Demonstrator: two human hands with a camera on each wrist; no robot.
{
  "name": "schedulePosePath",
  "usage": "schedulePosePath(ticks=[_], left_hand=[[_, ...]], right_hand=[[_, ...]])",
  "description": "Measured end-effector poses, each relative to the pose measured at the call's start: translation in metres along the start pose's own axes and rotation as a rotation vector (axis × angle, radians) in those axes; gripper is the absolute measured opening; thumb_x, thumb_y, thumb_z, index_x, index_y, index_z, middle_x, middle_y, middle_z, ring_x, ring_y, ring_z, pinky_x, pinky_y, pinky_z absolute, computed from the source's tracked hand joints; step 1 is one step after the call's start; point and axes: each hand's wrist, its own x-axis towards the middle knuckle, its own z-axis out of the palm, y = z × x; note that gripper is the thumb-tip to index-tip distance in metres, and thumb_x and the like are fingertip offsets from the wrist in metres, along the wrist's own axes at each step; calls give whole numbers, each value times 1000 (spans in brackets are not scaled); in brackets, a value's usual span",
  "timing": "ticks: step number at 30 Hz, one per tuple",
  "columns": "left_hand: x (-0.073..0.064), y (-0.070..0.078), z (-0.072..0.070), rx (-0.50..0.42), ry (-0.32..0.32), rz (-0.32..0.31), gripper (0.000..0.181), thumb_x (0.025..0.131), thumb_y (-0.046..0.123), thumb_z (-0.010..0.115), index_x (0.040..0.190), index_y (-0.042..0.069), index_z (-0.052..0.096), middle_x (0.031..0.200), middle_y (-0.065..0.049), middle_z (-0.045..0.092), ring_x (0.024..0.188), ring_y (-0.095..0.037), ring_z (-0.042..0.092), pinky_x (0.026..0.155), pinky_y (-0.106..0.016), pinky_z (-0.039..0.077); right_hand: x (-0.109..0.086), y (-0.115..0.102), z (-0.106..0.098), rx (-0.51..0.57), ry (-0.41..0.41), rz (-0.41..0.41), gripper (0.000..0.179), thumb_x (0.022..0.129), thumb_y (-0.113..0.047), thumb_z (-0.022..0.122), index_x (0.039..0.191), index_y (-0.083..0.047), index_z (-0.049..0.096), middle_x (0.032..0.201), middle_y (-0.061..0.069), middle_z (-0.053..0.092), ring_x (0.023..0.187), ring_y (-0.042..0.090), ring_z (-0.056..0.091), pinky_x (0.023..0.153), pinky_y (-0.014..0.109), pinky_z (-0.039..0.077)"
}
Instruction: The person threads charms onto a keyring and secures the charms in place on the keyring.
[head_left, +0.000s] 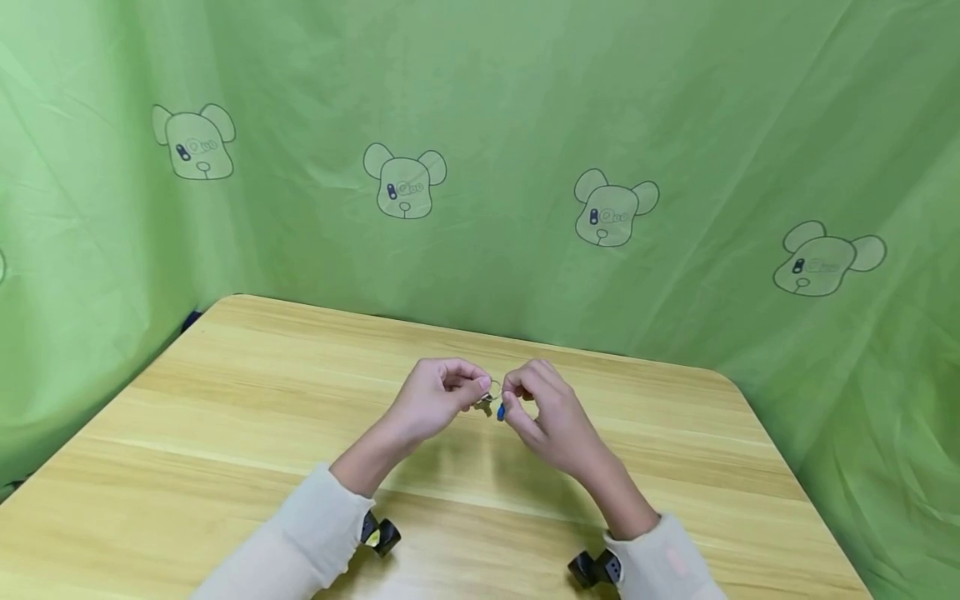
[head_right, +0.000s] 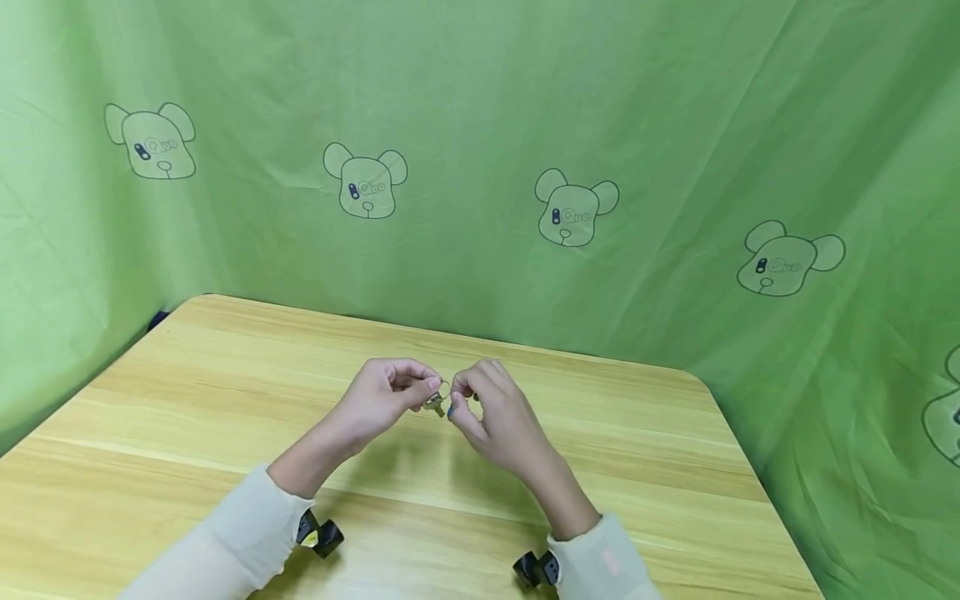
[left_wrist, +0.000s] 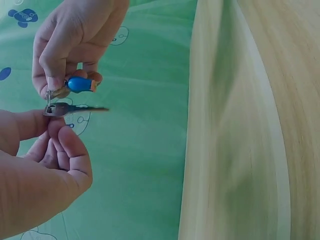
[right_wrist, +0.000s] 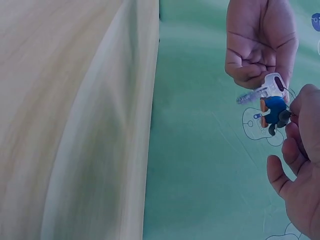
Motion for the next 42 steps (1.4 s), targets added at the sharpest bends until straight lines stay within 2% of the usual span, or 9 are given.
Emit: schedulePosePath(ticks=[5, 10, 15, 20, 23, 28, 33, 42], left_hand=[[-1, 1, -1, 56, -21, 32, 11, 99, 12, 68, 102, 4, 75, 85, -3, 68, 73, -14, 56, 63, -22, 46], [-1, 1, -3, 75, -65, 49, 10, 99, 12, 68, 101, 5, 75, 83, -2, 68, 73, -17, 56, 62, -22, 45], [0, -1, -2, 83, -114, 69, 10, 99, 12, 68, 101, 5, 76, 84, -3, 70, 73, -15, 56, 63, -22, 45], [0, 0, 3, 86, -67, 66, 11, 98, 16, 70, 102, 6, 75, 87, -4, 71, 78, -19, 63, 68, -26, 51], [-1, 1, 5, 87, -47, 84, 13, 98, 16, 71, 103, 5, 75, 89, -4, 73, 80, -19, 65, 70, -28, 54], [-3, 2, 8, 109, -54, 122, 15, 97, 17, 73, 104, 4, 77, 93, -4, 76, 80, -16, 67, 71, -28, 56], [-4, 1, 11, 107, -69, 129, 14, 95, 17, 75, 103, 7, 79, 94, -4, 77, 80, -14, 69, 72, -27, 57], [-4, -1, 16, 93, -54, 150, 11, 96, 13, 73, 102, 6, 78, 97, -4, 76, 86, -19, 70, 75, -28, 58]], right_hand=[[0, -2, 1, -10, -2, -6, 7, 93, -3, 59, 92, -10, 60, 88, -2, 55, 85, 12, 51, 73, 29, 49], [0, 1, 2, -26, 9, -22, 8, 92, 0, 60, 92, -9, 60, 87, -2, 55, 83, 13, 52, 71, 31, 51], [-1, 3, 1, -36, 14, -21, 10, 90, 1, 60, 92, -8, 60, 87, -2, 55, 82, 12, 52, 71, 29, 51], [-1, 4, 0, -50, 24, -2, 8, 91, -1, 59, 92, -9, 60, 87, -1, 55, 83, 12, 52, 70, 30, 51], [-2, 4, 0, -73, 43, 7, 7, 91, -1, 59, 92, -8, 60, 86, -1, 56, 83, 13, 52, 69, 31, 51], [-1, 6, 0, -95, 72, 7, 7, 90, 0, 59, 91, -7, 59, 86, 0, 56, 82, 14, 52, 70, 31, 50], [-1, 6, 1, -103, 75, -10, 8, 90, 1, 61, 91, -7, 60, 86, 0, 56, 82, 13, 52, 70, 29, 49], [0, 5, 2, -111, 79, -20, 8, 91, 1, 62, 91, -6, 60, 86, 0, 56, 82, 13, 52, 70, 29, 49]])
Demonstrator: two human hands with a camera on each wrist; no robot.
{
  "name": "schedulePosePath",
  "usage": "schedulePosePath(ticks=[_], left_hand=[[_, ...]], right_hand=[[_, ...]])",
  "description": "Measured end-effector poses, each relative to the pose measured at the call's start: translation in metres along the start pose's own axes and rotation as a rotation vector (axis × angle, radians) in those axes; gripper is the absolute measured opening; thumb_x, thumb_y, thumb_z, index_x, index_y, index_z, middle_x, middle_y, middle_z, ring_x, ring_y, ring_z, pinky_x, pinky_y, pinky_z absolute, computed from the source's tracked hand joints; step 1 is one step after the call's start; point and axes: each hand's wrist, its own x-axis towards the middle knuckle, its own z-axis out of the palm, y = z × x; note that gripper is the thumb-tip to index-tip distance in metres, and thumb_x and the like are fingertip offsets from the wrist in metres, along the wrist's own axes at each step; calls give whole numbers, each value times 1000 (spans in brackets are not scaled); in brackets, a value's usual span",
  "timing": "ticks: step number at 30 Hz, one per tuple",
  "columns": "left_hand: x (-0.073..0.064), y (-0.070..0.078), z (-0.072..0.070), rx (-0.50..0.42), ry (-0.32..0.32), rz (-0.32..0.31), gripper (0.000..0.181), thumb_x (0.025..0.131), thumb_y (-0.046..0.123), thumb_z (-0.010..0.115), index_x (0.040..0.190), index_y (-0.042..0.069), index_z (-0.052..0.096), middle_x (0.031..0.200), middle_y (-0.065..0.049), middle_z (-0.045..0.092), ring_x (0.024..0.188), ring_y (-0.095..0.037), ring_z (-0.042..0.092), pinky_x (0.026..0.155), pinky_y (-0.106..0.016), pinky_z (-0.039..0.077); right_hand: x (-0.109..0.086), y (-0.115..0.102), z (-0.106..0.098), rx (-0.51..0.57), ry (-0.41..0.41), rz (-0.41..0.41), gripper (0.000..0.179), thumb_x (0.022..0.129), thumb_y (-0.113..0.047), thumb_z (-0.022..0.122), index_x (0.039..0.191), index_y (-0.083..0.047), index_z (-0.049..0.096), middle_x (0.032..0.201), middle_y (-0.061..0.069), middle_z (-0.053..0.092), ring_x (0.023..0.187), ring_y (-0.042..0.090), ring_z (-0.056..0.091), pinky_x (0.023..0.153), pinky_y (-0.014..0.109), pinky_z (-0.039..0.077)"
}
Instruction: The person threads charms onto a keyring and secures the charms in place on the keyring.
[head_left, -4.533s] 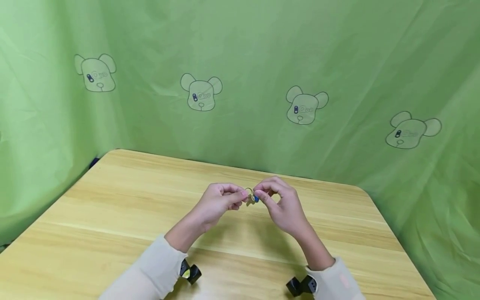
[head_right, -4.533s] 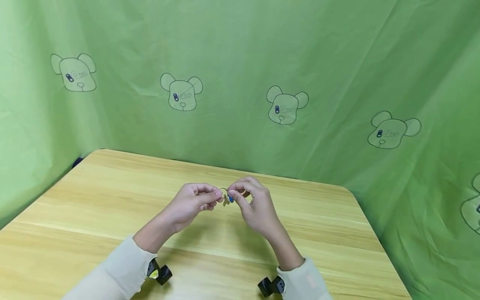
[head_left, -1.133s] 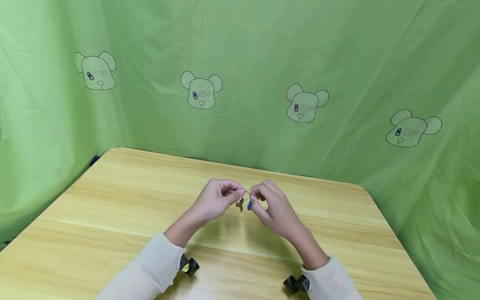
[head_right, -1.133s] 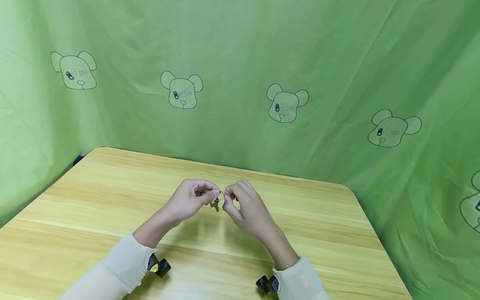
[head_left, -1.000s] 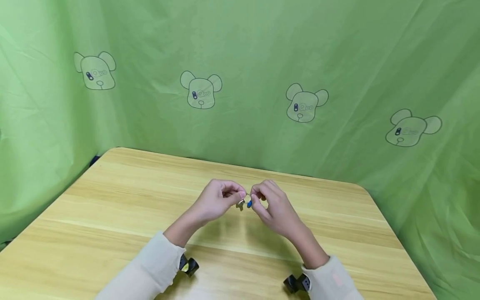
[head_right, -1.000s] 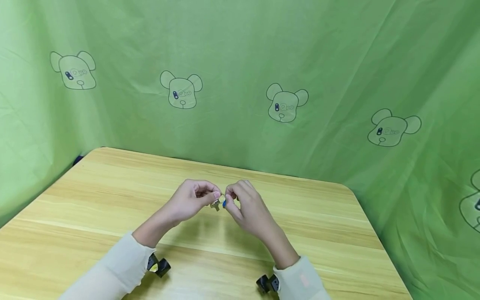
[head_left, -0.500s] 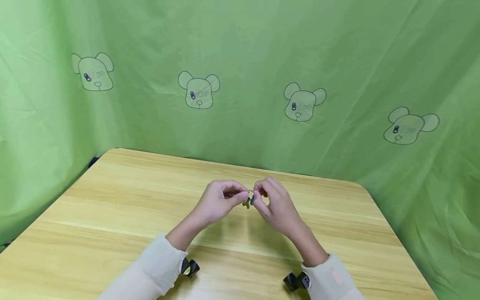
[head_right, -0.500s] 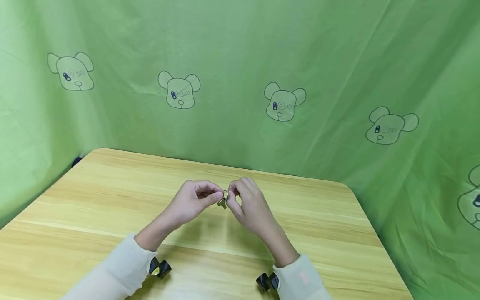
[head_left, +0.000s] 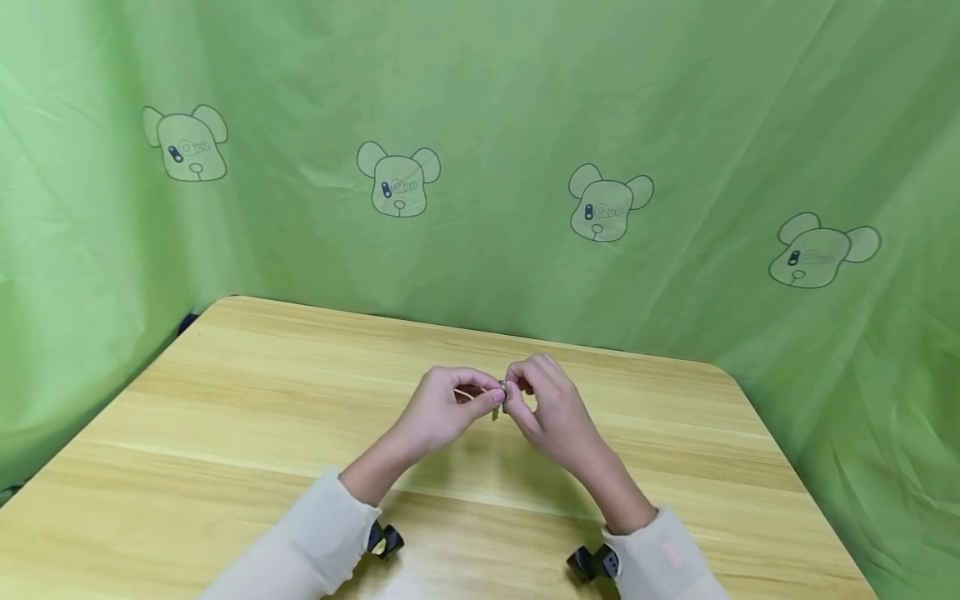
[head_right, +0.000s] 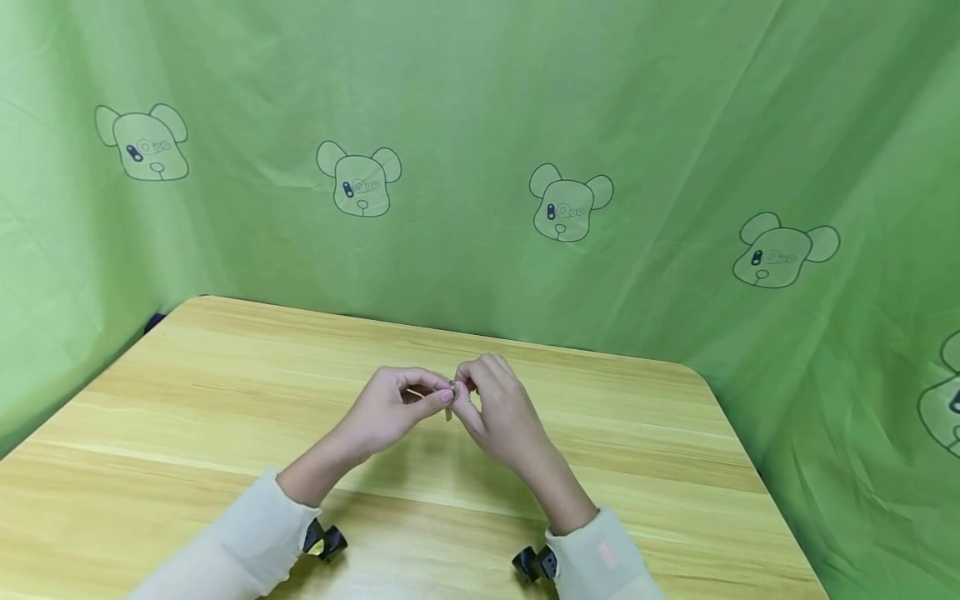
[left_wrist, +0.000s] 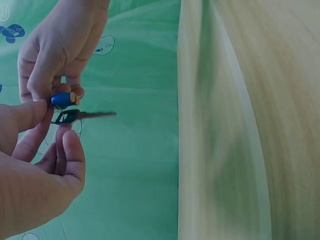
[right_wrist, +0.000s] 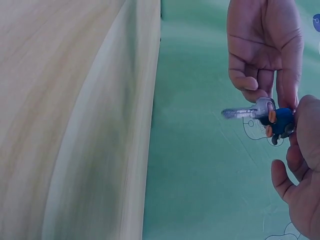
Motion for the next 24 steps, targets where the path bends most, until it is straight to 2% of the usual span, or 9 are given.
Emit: schedulePosePath(ticks=[6, 11, 16, 24], left_hand=[[1, 0, 3, 46, -10, 42, 10, 100, 13, 67, 103, 7, 75, 111, -3, 71, 98, -14, 66, 81, -30, 58], [0, -2, 3, 95, -7, 117, 12, 103, 14, 62, 104, 6, 71, 117, -4, 66, 98, -16, 62, 80, -32, 56], [0, -5, 2, 127, 5, 182, 12, 104, 16, 60, 105, 7, 69, 116, -4, 66, 95, -16, 60, 79, -34, 55], [0, -2, 0, 131, -12, 223, 10, 105, 17, 60, 105, 10, 67, 113, -1, 66, 93, -14, 59, 81, -35, 54]], right_hand=[[0, -1, -2, -1, 4, 12, 7, 91, 1, 62, 91, -6, 61, 86, 1, 57, 82, 15, 53, 71, 30, 50], [0, 1, -4, 4, 19, 17, 7, 91, 2, 63, 92, -5, 61, 87, 2, 58, 82, 16, 54, 71, 31, 51], [1, 0, -6, 11, 29, 16, 7, 91, 2, 63, 93, -5, 61, 87, 2, 59, 82, 15, 54, 70, 30, 50], [2, 0, -9, 20, 42, 16, 10, 89, 5, 64, 93, -4, 62, 87, 1, 59, 82, 15, 55, 70, 29, 51]])
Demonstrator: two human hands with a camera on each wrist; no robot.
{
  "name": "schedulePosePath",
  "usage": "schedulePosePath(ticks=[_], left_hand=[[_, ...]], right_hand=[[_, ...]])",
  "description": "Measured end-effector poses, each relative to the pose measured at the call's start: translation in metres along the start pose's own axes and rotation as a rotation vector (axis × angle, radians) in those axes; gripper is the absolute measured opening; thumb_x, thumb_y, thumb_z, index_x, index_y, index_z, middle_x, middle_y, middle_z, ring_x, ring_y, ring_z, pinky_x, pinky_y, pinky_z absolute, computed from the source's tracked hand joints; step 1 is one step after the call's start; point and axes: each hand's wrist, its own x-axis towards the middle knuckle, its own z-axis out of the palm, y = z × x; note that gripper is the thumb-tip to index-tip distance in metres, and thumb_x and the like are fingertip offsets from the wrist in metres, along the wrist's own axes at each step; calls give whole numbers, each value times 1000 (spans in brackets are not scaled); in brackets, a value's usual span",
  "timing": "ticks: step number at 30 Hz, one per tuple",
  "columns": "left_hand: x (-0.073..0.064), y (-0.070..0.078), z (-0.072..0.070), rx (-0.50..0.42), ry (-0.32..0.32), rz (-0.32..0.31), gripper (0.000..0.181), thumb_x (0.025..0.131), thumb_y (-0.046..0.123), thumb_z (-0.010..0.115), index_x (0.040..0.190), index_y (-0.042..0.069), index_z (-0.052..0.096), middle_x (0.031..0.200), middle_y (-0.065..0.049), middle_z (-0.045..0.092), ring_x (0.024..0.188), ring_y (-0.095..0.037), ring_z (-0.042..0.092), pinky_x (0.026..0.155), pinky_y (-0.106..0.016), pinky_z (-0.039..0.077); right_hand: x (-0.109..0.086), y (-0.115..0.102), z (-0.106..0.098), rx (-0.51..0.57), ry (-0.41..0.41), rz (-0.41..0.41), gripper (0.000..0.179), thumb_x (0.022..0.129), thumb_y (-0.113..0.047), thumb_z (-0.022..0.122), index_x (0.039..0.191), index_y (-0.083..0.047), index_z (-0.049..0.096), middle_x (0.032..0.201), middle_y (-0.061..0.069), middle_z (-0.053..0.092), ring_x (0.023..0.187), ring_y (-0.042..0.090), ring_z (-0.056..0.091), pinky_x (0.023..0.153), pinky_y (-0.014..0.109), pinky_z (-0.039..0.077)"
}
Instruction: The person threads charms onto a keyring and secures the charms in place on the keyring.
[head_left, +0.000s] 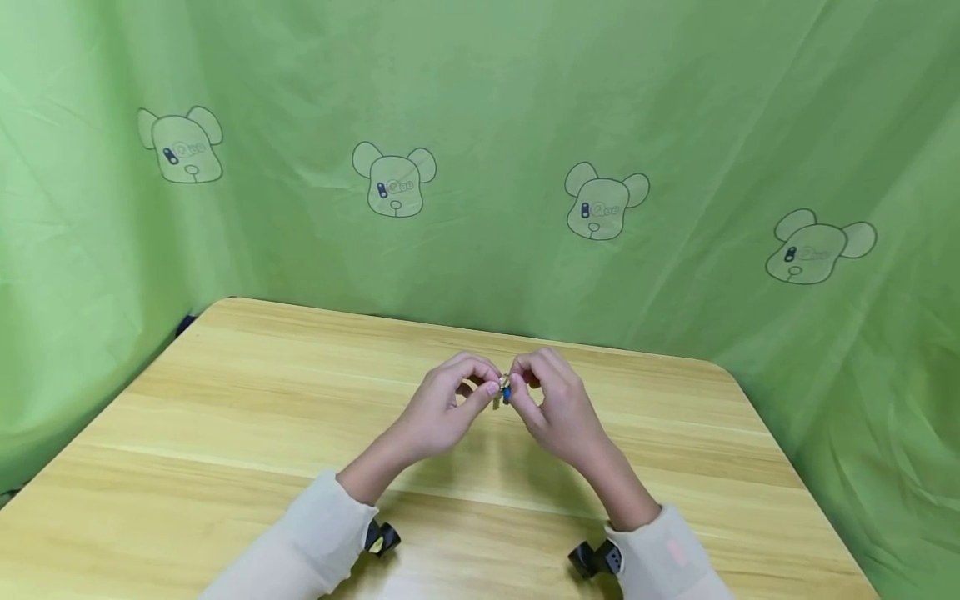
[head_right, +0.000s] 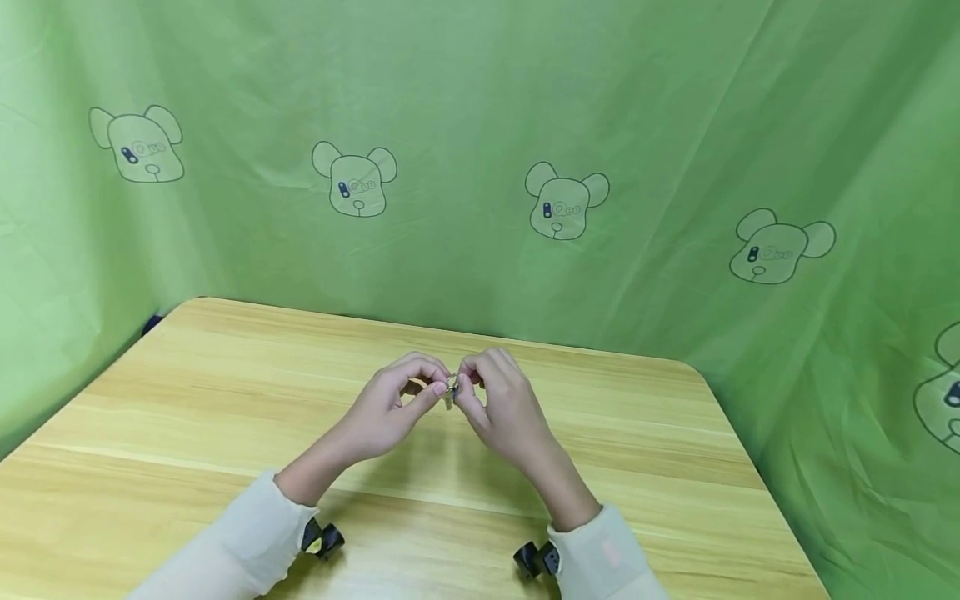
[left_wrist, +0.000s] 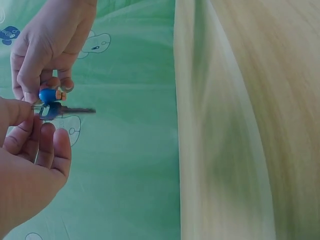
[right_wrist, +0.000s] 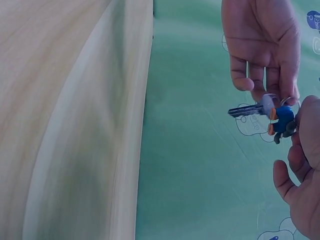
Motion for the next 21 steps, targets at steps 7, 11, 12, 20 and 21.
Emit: schedulePosePath(ticks=[7, 11, 12, 20, 21], left_hand=[[1, 3, -4, -22, -32, 15, 10, 106, 15, 58, 105, 9, 66, 113, 0, 65, 95, -14, 59, 82, -37, 53], [1, 4, -5, -37, -45, -2, 11, 106, 16, 56, 107, 9, 65, 115, 0, 65, 96, -15, 59, 83, -37, 52], [1, 5, -5, -41, -44, -8, 11, 107, 16, 56, 108, 8, 64, 114, -1, 65, 96, -16, 59, 84, -38, 52], [2, 4, -2, -108, 25, -111, 13, 105, 14, 59, 112, 5, 66, 104, -6, 67, 95, -18, 62, 81, -33, 55], [2, 3, -2, -109, 36, -111, 13, 105, 13, 60, 112, 5, 66, 104, -6, 68, 95, -18, 62, 80, -32, 55]], right_hand=[[-1, 2, 0, 11, 18, -12, 9, 90, 4, 63, 93, -4, 61, 87, 3, 60, 82, 15, 55, 69, 29, 50], [0, 1, -1, 20, 15, -10, 9, 90, 4, 63, 93, -4, 61, 87, 2, 59, 82, 15, 55, 68, 29, 50], [0, 1, -1, 26, 15, -6, 9, 90, 4, 62, 93, -4, 61, 87, 3, 59, 82, 15, 54, 69, 29, 50], [1, 1, -1, 35, 28, -2, 10, 89, 4, 60, 93, -4, 60, 87, 4, 59, 82, 16, 54, 70, 29, 49], [1, 2, 0, 30, 28, -10, 10, 88, 5, 60, 93, -4, 60, 87, 3, 59, 82, 16, 54, 69, 29, 49]])
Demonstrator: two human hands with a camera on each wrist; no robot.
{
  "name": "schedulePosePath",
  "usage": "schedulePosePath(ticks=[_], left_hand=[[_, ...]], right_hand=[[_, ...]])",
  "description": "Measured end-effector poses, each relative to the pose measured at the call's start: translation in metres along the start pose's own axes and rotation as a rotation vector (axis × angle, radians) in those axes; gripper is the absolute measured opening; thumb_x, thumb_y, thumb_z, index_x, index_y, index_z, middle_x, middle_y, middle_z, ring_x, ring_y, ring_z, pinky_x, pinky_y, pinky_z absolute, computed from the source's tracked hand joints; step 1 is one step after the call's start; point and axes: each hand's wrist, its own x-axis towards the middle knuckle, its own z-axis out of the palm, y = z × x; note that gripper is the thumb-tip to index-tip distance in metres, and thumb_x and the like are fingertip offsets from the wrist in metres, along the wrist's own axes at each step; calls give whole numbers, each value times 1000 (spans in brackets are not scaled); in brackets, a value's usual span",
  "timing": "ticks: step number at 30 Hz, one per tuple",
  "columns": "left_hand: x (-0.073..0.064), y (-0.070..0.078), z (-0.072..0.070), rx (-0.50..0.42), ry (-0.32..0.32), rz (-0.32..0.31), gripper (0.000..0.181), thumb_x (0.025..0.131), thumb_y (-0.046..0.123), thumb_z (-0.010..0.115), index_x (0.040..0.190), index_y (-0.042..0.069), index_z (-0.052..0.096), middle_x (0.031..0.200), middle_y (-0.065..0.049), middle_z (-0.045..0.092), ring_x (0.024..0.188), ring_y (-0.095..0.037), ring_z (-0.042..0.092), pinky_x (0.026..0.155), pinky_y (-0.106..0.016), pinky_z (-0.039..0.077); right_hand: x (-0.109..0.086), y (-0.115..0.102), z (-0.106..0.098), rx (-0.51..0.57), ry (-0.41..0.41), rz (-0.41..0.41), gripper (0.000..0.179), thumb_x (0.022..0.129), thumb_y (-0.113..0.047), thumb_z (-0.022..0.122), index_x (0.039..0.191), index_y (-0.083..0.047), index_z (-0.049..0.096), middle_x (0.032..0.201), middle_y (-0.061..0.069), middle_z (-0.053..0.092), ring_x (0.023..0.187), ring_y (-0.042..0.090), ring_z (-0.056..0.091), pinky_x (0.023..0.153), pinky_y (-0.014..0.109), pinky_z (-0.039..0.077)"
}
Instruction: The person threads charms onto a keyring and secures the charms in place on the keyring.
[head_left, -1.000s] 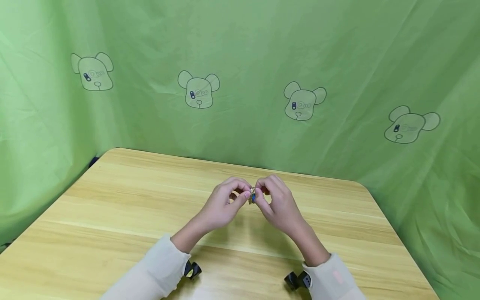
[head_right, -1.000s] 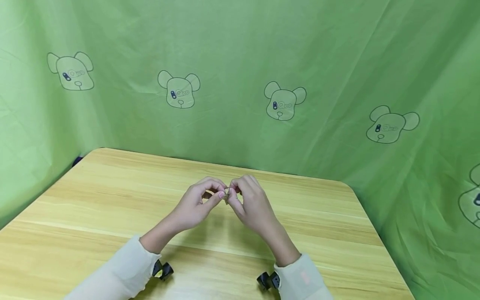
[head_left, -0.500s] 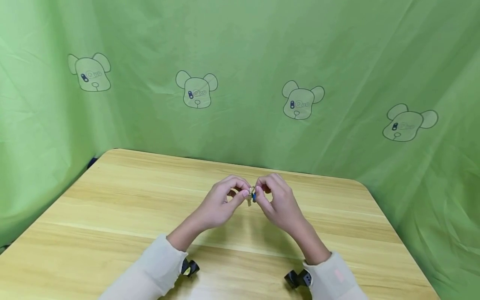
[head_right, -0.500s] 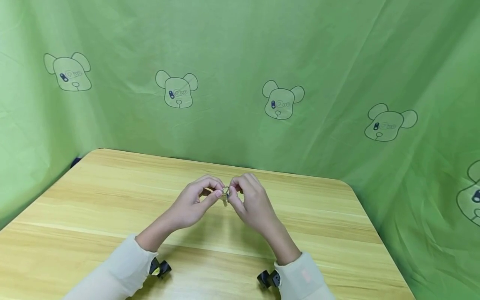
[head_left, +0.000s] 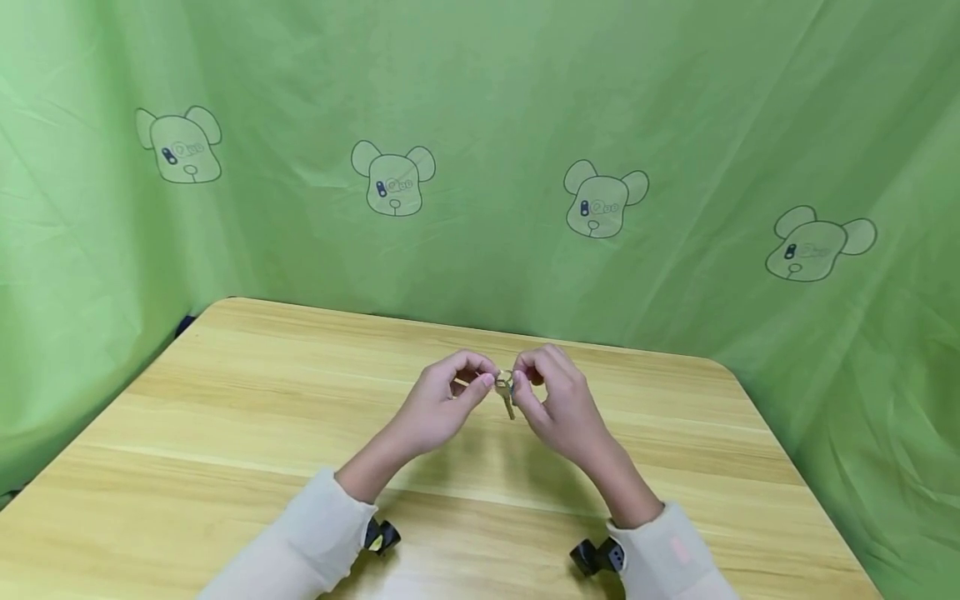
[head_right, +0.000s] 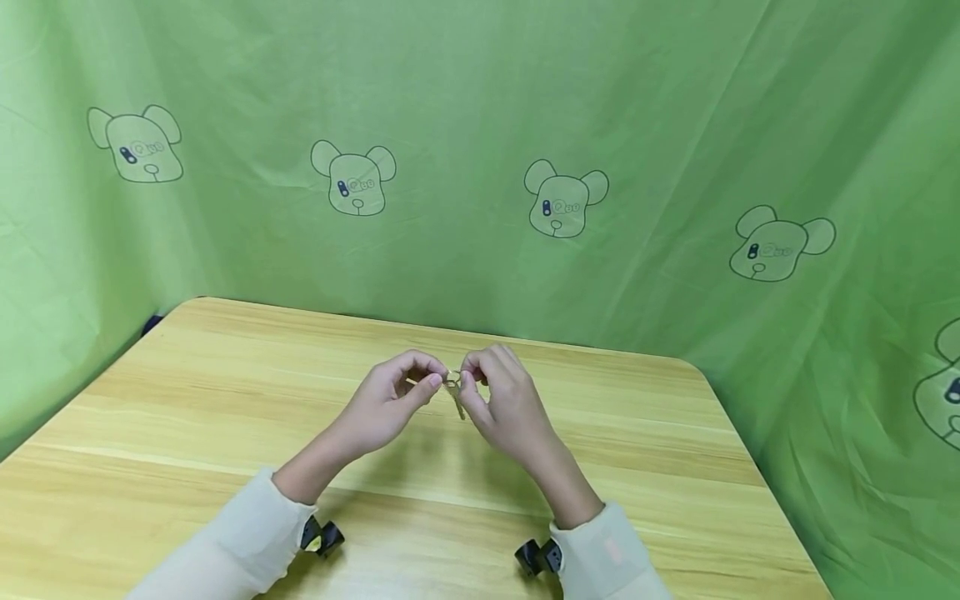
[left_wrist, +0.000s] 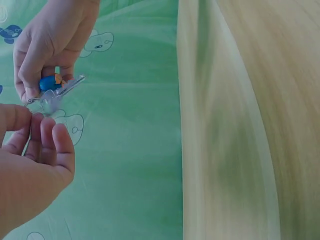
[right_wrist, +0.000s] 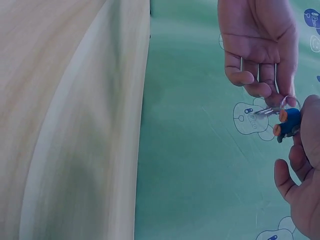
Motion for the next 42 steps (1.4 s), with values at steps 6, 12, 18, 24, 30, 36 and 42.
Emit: schedulePosePath(ticks=[6, 12, 18, 24, 30, 36, 42], left_hand=[[0, -1, 5, 1, 29, -8, 13, 104, 11, 62, 112, 4, 68, 101, -7, 70, 89, -17, 64, 78, -30, 56], [0, 0, 7, 8, 52, -49, 12, 102, 15, 65, 108, 7, 71, 97, -3, 71, 86, -15, 64, 76, -28, 55], [0, -1, 7, -11, 39, -47, 16, 98, 21, 71, 104, 7, 72, 93, -3, 71, 83, -17, 64, 74, -29, 55], [-1, -2, 6, -17, 35, -57, 11, 99, 16, 70, 104, 6, 72, 94, -4, 71, 81, -17, 64, 71, -27, 54], [0, -3, 6, 31, 23, -68, 5, 102, 9, 64, 103, 6, 68, 97, -8, 69, 87, -16, 62, 79, -31, 55], [0, -2, 2, 52, 43, -57, 6, 102, 7, 61, 99, 7, 66, 94, -7, 66, 87, -17, 60, 78, -31, 56], [1, -3, -1, 53, 76, -30, 5, 101, 5, 62, 98, 6, 66, 93, -7, 67, 86, -17, 61, 78, -32, 56]], right_hand=[[0, 0, 4, -20, -10, -37, 9, 89, 4, 62, 92, -4, 60, 86, 3, 58, 80, 17, 54, 66, 35, 50], [-1, 0, 4, -20, -2, -16, 10, 89, 5, 62, 92, -5, 61, 85, 2, 58, 81, 15, 54, 69, 30, 49], [-1, 1, 4, -23, -9, -21, 7, 90, 3, 62, 92, -4, 61, 86, 3, 58, 81, 16, 53, 69, 30, 49], [-1, -1, 4, -22, -18, -23, 8, 90, 3, 62, 93, -5, 61, 86, 2, 58, 81, 16, 53, 69, 30, 49], [-1, -2, 4, -22, -28, -35, 9, 90, 3, 62, 92, -5, 61, 86, 2, 58, 81, 14, 53, 69, 29, 49], [0, -4, 3, -18, -47, -33, 7, 90, 2, 62, 93, -5, 61, 87, 2, 58, 82, 14, 53, 70, 28, 49], [1, -6, 3, -4, -70, -17, 6, 92, 0, 62, 93, -6, 60, 87, 1, 57, 83, 14, 52, 71, 27, 48]])
